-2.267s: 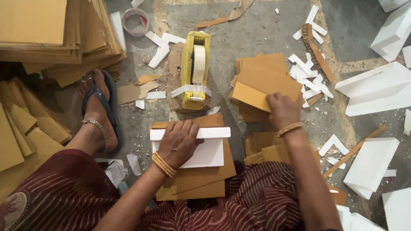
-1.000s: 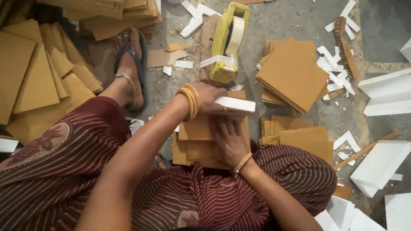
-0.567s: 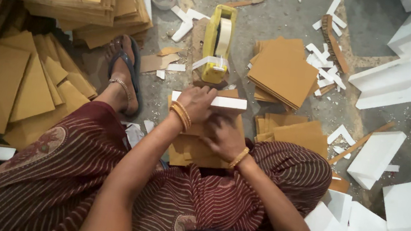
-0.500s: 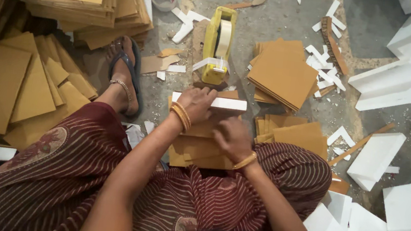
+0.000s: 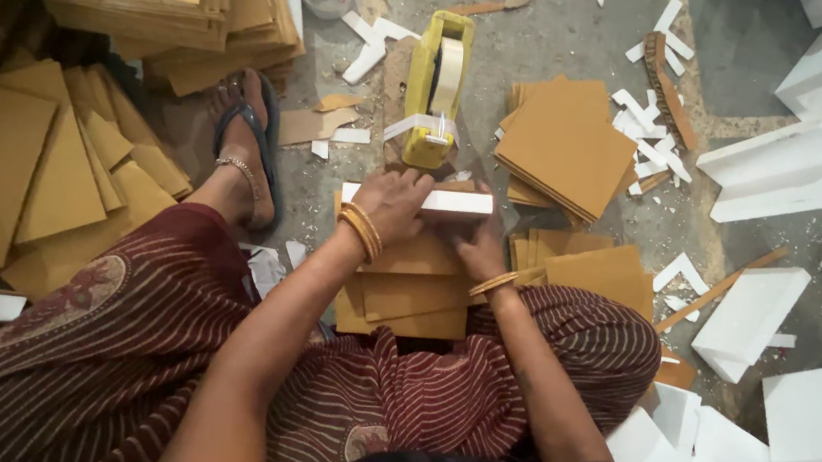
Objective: The person sits on the floor and assembles small cardboard boxes by inserting white foam inserts and sealing them with a tape dispenser. The person repeatedly picks up flat cardboard pieces, inserts foam, and tapes the boxes shut.
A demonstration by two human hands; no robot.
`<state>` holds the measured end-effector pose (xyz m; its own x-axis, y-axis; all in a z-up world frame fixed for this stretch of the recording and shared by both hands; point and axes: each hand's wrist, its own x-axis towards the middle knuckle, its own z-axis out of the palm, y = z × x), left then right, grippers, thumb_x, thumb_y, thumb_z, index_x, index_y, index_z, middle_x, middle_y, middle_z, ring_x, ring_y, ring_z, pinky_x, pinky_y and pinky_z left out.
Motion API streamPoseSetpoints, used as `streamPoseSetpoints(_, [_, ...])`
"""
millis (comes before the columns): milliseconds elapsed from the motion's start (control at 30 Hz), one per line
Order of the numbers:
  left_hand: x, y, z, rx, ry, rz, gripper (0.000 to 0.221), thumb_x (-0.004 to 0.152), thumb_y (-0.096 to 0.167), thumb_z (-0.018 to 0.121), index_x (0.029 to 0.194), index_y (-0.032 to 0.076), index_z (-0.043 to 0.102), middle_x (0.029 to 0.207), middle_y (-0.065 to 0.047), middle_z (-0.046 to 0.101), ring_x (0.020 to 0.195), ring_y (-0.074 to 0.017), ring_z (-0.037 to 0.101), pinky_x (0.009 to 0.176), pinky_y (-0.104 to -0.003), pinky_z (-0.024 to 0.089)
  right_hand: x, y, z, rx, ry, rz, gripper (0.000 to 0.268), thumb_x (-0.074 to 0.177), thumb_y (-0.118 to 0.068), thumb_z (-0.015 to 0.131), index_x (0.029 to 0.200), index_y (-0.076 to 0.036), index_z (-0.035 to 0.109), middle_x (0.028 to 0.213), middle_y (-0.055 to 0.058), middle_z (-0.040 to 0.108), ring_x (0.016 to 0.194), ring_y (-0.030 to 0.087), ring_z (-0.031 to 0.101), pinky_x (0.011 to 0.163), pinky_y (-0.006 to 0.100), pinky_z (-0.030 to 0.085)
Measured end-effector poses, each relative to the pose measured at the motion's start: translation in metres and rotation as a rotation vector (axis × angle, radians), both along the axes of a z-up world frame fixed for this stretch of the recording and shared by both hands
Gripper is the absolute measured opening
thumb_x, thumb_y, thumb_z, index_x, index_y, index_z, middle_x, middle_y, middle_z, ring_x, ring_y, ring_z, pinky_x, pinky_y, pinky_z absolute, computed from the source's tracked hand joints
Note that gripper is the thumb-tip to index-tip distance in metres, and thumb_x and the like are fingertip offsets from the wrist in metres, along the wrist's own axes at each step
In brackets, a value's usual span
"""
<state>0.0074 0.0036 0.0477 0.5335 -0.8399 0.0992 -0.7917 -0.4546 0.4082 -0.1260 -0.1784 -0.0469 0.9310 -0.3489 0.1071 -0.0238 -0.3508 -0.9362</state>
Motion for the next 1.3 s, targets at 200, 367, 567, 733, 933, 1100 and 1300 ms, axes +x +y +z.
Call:
streamPoseSetpoints(200, [-0.006, 0.001, -0.01, 0.047, -0.007, 0.039, 0.041, 0.076, 0.026, 0.076, 0.109, 0.008, 0.058, 0.1, -0.015, 0.067, 0.093, -0.0357, 0.068, 0.084, -0.05, 0.052, -0.007, 0.002, 0.009, -0.223, 0.138, -0.074, 0.065, 0.086, -0.03, 0.081, 0.137, -0.002, 0.051, 0.131, 0.019, 0.063, 0.126, 0.037, 0.06, 0.107, 0.043, 0.046])
streamPoseSetpoints(367, [-0.001, 0.016, -0.014, 0.139, 0.033, 0.135, 0.038, 0.078, 0.022, 0.073, 0.11, 0.007, 0.059, 0.107, -0.017, 0.068, 0.098, -0.0345, 0.068, 0.095, -0.052, 0.045, 0.007, 0.027, 0.024, -0.423, 0.16, -0.046, 0.063, 0.087, -0.04, 0.081, 0.131, -0.003, 0.056, 0.123, 0.023, 0.068, 0.116, 0.043, 0.062, 0.101, 0.05, 0.045])
streamPoseSetpoints(567, [-0.002, 0.027, -0.008, -0.113, -0.293, 0.171, 0.041, 0.072, 0.025, 0.072, 0.106, 0.005, 0.062, 0.114, -0.015, 0.067, 0.101, -0.0312, 0.062, 0.089, -0.046, 0.045, 0.027, 0.032, 0.022, -0.252, 0.223, -0.039, 0.064, 0.083, -0.039, 0.082, 0.129, -0.003, 0.055, 0.118, 0.02, 0.07, 0.116, 0.039, 0.065, 0.098, 0.046, 0.051])
streamPoseSetpoints(733, [-0.006, 0.028, -0.011, -0.082, -0.23, 0.168, 0.033, 0.073, 0.019, 0.069, 0.104, 0.009, 0.061, 0.102, -0.01, 0.062, 0.098, -0.028, 0.06, 0.085, -0.042, 0.046, 0.04, -0.016, 0.01, -0.369, 0.07, 0.145, 0.039, 0.084, -0.001, 0.066, 0.123, 0.0, 0.065, 0.116, 0.02, 0.069, 0.112, 0.035, 0.067, 0.1, 0.041, 0.051])
streamPoseSetpoints(933, [-0.004, 0.031, -0.015, -0.088, -0.25, 0.159, 0.03, 0.073, 0.02, 0.069, 0.099, 0.01, 0.059, 0.096, -0.008, 0.06, 0.093, -0.0268, 0.059, 0.078, -0.041, 0.044, 0.111, -0.058, 0.028, 0.291, 0.322, -0.058, 0.023, 0.103, -0.019, 0.059, 0.115, -0.006, 0.073, 0.092, -0.002, 0.066, 0.08, 0.007, 0.057, 0.07, 0.024, 0.049])
streamPoseSetpoints(1100, [-0.01, 0.033, -0.02, -0.101, -0.281, 0.171, 0.026, 0.077, 0.02, 0.069, 0.099, 0.011, 0.059, 0.096, -0.008, 0.06, 0.092, -0.0263, 0.06, 0.08, -0.041, 0.045, 0.131, -0.037, 0.048, 0.27, 0.283, 0.024, 0.022, 0.102, -0.019, 0.066, 0.107, 0.0, 0.075, 0.089, 0.002, 0.067, 0.077, 0.01, 0.055, 0.068, 0.026, 0.046])
streamPoseSetpoints(1300, [0.001, 0.031, -0.023, -0.157, -0.24, 0.166, 0.028, 0.08, 0.021, 0.071, 0.103, 0.009, 0.061, 0.103, -0.01, 0.063, 0.096, -0.0275, 0.063, 0.082, -0.042, 0.045, 0.032, -0.006, 0.051, 0.355, 0.218, 0.113, 0.021, 0.102, -0.019, 0.064, 0.103, 0.002, 0.069, 0.094, 0.005, 0.072, 0.083, 0.01, 0.065, 0.077, 0.025, 0.055])
